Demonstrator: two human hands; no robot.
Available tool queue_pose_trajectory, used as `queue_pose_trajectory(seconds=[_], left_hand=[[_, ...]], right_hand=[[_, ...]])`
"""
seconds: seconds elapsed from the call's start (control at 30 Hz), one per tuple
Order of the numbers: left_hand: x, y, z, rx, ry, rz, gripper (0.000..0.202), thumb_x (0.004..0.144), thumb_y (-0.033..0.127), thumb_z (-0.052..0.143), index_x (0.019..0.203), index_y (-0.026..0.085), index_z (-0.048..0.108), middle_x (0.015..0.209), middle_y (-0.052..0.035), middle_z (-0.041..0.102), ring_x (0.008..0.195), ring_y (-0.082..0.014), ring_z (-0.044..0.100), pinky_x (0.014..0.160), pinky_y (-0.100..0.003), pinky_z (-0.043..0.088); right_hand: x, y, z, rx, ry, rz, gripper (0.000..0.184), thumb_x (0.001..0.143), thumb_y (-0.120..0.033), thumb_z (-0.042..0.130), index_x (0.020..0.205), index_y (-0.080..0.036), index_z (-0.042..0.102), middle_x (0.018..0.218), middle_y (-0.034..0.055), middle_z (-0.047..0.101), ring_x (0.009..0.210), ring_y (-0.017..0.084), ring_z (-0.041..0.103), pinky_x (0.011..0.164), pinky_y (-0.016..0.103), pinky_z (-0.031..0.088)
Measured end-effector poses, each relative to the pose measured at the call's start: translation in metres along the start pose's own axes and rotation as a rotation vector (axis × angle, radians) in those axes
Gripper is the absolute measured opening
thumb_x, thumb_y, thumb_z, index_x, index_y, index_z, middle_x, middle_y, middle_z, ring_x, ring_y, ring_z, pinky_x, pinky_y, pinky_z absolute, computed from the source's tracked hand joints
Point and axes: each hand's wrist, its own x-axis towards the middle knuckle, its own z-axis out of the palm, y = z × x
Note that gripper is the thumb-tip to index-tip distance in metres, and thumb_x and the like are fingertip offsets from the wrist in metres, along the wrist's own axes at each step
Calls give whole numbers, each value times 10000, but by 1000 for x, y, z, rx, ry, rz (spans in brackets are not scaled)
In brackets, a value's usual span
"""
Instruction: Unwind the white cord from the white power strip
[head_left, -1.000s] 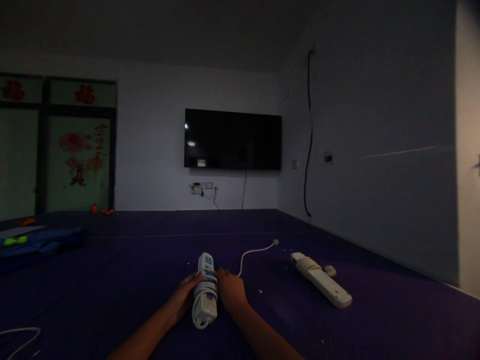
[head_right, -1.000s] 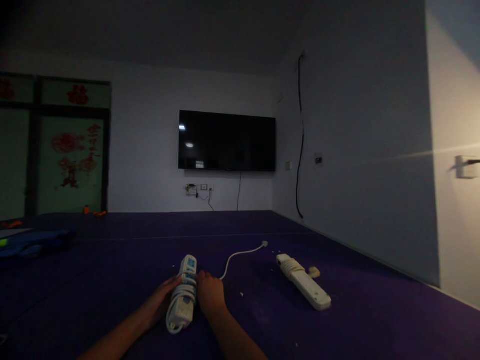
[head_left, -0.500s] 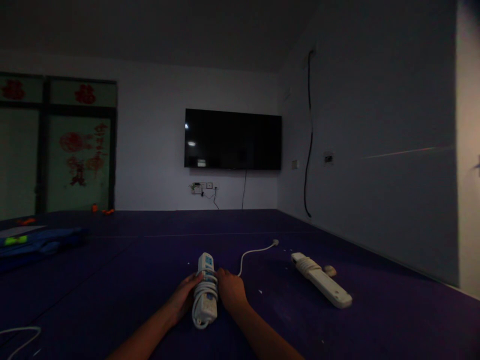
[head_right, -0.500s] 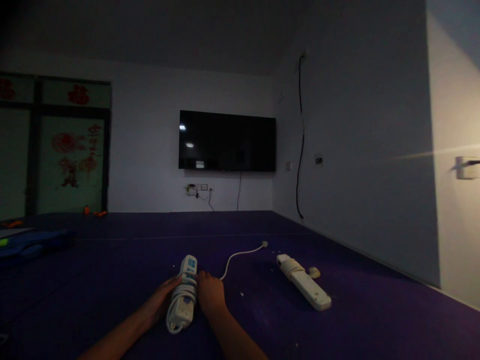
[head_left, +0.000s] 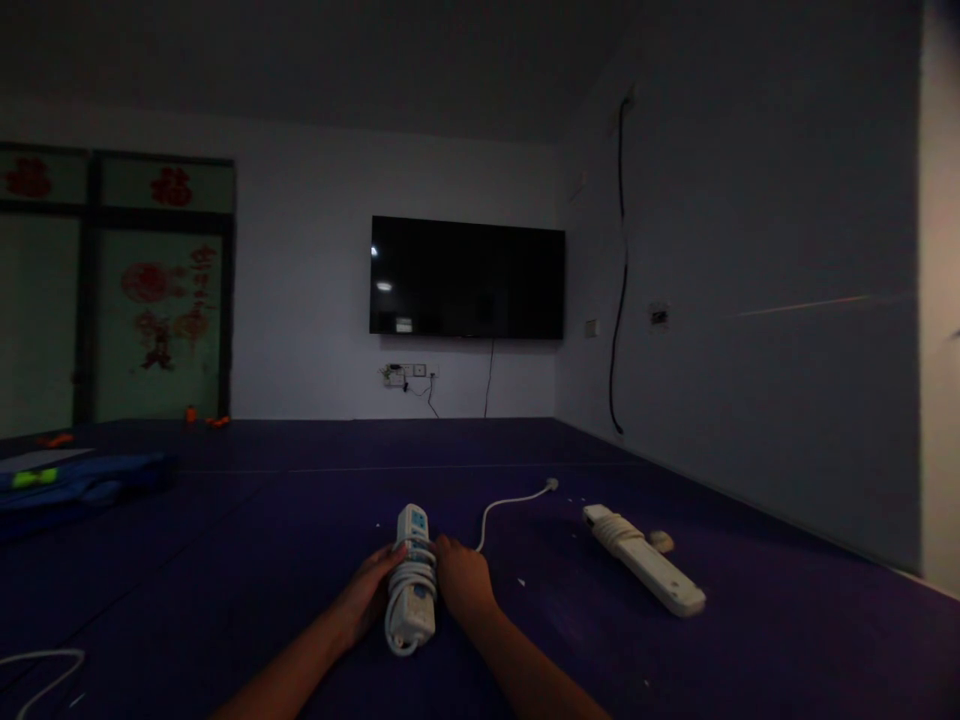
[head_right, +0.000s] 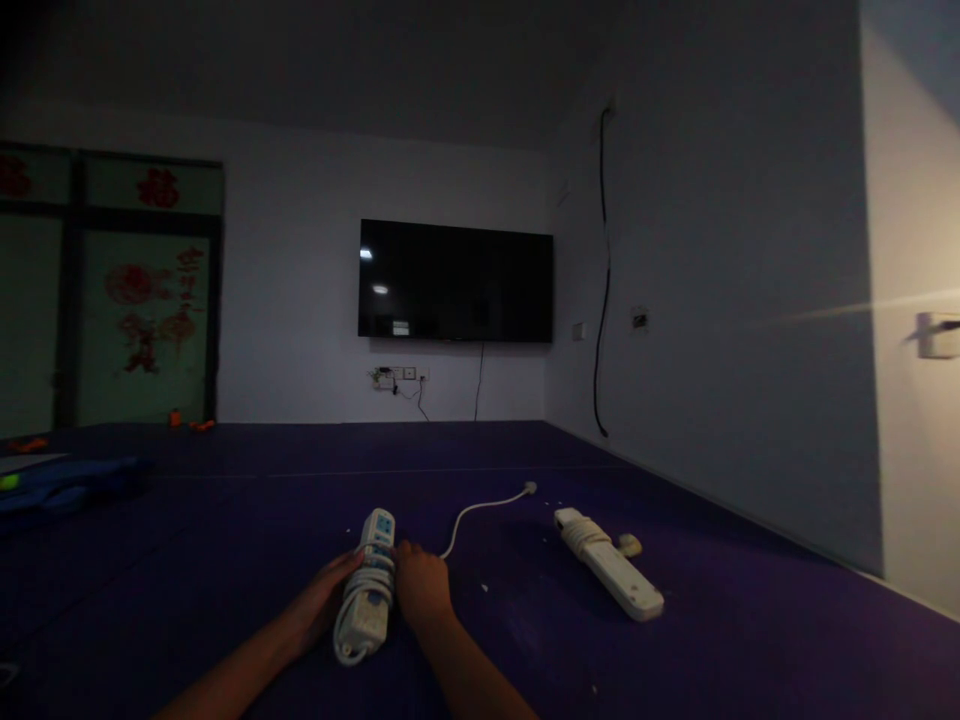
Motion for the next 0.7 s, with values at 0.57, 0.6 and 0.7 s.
queue_pose_trajectory(seconds=[0.57, 0.6, 0.7], left_hand=[[1, -2, -3, -4, 3, 0, 349, 672, 313, 668, 961, 125, 614, 835, -84, 686, 760, -199, 635, 790, -334, 446], [1, -2, -2, -5, 2, 0, 354, 670, 314, 670, 963, 124, 615, 827, -84, 686, 754, -198, 635, 792, -334, 445], [2, -2, -3, -12, -7, 1, 359, 662, 317, 676, 958, 123, 618, 835, -86, 685, 757, -199, 635, 797, -333, 442]], right_hand=[[1, 1, 2, 7, -17, 0, 279, 908, -276, 294, 910, -170, 552, 835, 100, 650, 690, 166, 637, 567, 237, 453], [1, 1, 2, 7, -16, 0, 278, 908, -278, 296, 911, -169, 551, 836, 101, 650, 693, 165, 638, 570, 235, 452], [2, 1, 3, 7, -16, 0, 276, 907, -285, 302, 906, -164, 551, 831, 105, 649, 694, 163, 639, 573, 231, 451]])
